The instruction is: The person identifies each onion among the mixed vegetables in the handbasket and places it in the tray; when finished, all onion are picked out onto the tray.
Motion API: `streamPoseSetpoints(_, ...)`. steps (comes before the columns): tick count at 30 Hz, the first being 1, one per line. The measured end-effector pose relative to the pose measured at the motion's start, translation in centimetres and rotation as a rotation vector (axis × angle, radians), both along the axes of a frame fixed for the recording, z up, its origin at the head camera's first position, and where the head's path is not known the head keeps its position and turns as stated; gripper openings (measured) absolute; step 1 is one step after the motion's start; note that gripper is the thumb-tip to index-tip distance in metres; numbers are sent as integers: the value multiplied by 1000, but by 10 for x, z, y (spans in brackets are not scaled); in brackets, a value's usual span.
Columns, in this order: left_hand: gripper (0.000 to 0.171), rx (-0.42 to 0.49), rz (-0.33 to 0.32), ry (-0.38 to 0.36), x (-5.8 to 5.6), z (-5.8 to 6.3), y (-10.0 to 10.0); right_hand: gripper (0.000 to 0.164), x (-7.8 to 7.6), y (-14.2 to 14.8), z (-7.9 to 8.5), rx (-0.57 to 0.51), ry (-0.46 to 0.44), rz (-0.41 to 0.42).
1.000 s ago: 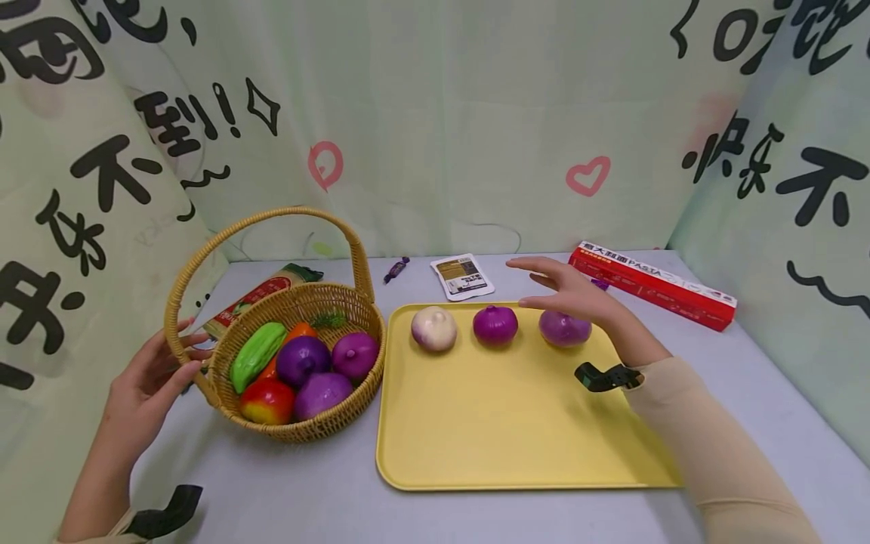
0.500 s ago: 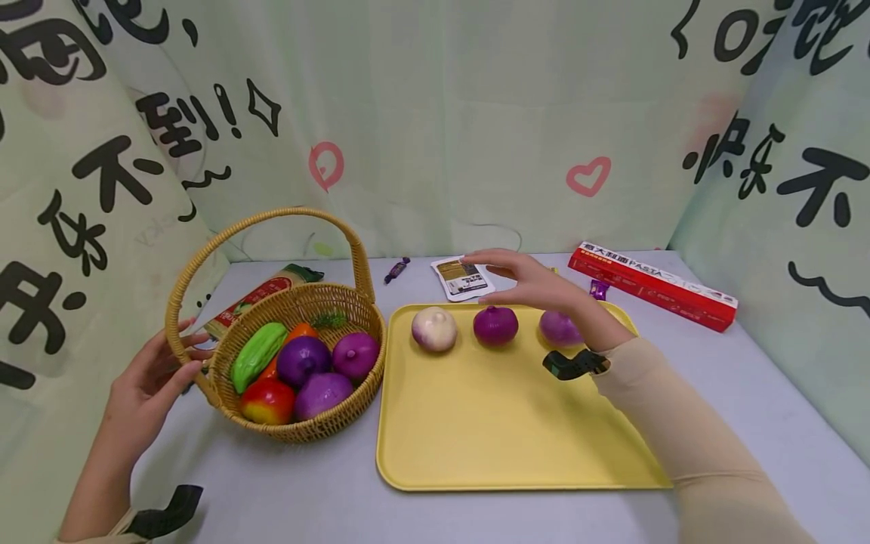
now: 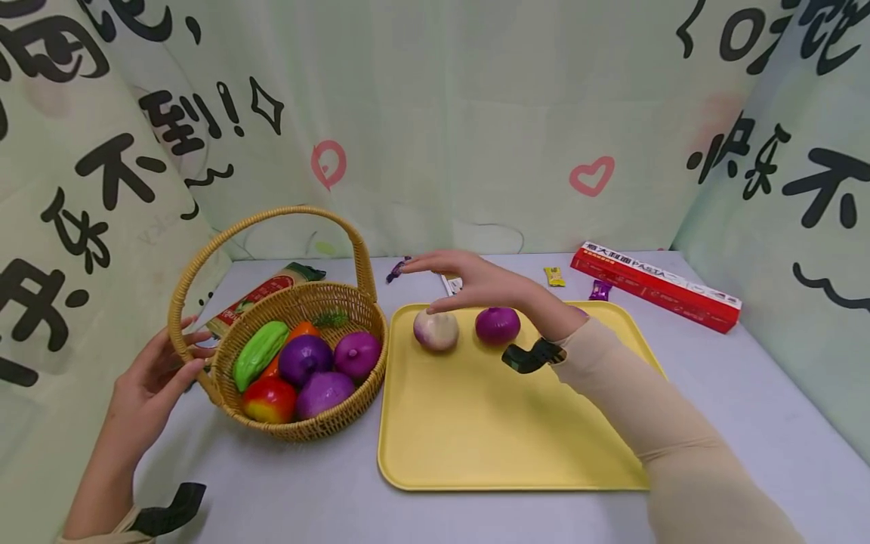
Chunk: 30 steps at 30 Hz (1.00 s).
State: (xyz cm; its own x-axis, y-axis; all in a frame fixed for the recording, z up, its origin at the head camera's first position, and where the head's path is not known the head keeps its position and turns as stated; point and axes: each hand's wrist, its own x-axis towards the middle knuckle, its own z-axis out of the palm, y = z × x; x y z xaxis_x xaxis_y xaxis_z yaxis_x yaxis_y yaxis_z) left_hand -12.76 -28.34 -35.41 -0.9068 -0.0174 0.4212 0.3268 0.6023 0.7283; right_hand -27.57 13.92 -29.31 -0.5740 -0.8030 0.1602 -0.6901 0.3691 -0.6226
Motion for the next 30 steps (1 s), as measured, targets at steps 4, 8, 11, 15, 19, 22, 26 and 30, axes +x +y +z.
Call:
streamPoseSetpoints(4, 58, 0, 3, -6, 1, 0, -1, 60, -1, -23, 5, 22, 49, 88)
streamPoseSetpoints(8, 59, -4, -1, 7, 2, 0, -2, 58, -2, -43, 9, 56, 78, 138)
streamPoseSetpoints(11, 59, -5, -4, 12, 2, 0, -2, 58, -4, -58, 11, 81, 88, 169)
streamPoseSetpoints(15, 59, -7, -1, 10, 2, 1, -2, 57, -7, -74, 10, 128, 103, 185)
streamPoseSetpoints(19, 58, -7, -4, 9, 1, 1, -2, 57, -12, -89, 8, 136, 81, 222)
streamPoseSetpoints(22, 58, -3, -12, 6, 0, 1, -1, 57, -14, -99, 7, 117, 62, 264)
streamPoseSetpoints(26, 58, 0, -23, -1, 0, -1, -1, 57, -17, -111, 2, 104, 42, 303)
streamPoseSetpoints(30, 59, 2, -29, -8, 0, -1, -1, 58, -20, -121, -7, 103, 10, 340)
